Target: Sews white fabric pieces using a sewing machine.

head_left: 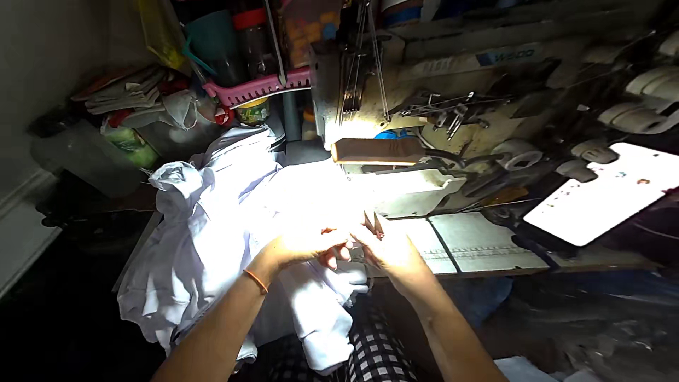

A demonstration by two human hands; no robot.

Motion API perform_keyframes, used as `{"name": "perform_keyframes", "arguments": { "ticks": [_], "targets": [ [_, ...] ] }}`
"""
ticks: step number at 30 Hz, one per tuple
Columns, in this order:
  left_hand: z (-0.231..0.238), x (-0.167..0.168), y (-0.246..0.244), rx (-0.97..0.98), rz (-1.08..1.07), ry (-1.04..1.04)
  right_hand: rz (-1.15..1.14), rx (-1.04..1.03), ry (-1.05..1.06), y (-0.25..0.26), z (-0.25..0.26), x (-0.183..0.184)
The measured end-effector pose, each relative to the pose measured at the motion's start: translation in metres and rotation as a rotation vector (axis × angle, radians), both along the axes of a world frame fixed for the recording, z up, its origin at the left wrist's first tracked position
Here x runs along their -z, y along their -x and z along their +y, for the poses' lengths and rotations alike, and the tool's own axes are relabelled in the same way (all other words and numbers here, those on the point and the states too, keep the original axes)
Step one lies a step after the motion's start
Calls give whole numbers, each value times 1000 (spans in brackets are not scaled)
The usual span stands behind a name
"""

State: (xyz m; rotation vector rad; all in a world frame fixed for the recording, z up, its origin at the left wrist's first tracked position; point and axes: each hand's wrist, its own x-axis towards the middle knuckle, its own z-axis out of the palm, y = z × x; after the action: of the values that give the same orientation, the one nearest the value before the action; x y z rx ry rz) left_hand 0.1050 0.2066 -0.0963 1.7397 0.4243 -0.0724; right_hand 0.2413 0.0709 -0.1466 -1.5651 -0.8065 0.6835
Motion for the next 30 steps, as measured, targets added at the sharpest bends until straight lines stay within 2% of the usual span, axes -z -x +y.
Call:
{"name": "perform_keyframes", "arguments": {
  "ticks": [2, 4, 5, 7, 10, 11, 14, 18, 20, 22, 27, 30],
  "targets": [
    [3, -22, 1, 14, 31, -401, -100, 26, -6, 3, 1, -5],
    [18, -25, 0, -48, -150, -865, -279, 50, -114, 13, 3, -12],
    [28, -25, 0, -9, -226, -1048, -366, 42, -177, 17, 4, -15],
    [40, -44, 3, 124, -227, -1283, -460, 5, -248, 18, 7, -26],
    [55, -109, 11, 124, 129, -1248, -440, 49, -162, 0, 14, -39],
    [67, -123, 11, 143, 193, -1297, -409, 76, -125, -8, 19, -42],
    [73, -148, 14, 173, 180, -1307, -423, 74, -68, -17, 36, -51],
    [59, -146, 7, 296, -81, -1167, -378, -85, -121, -15, 52, -46],
    [51, -147, 1, 346, -73, -1090, -193, -204, -173, -15, 46, -34],
    [51, -140, -5, 374, -20, -1061, -24, -238, -206, -14, 35, -18],
    [80, -111, -19, 270, 140, -1310, 123, -149, -254, -13, 37, -1],
    [77, -122, -25, 269, 200, -1392, 140, -163, -316, -19, 49, -4]
  ]
}}
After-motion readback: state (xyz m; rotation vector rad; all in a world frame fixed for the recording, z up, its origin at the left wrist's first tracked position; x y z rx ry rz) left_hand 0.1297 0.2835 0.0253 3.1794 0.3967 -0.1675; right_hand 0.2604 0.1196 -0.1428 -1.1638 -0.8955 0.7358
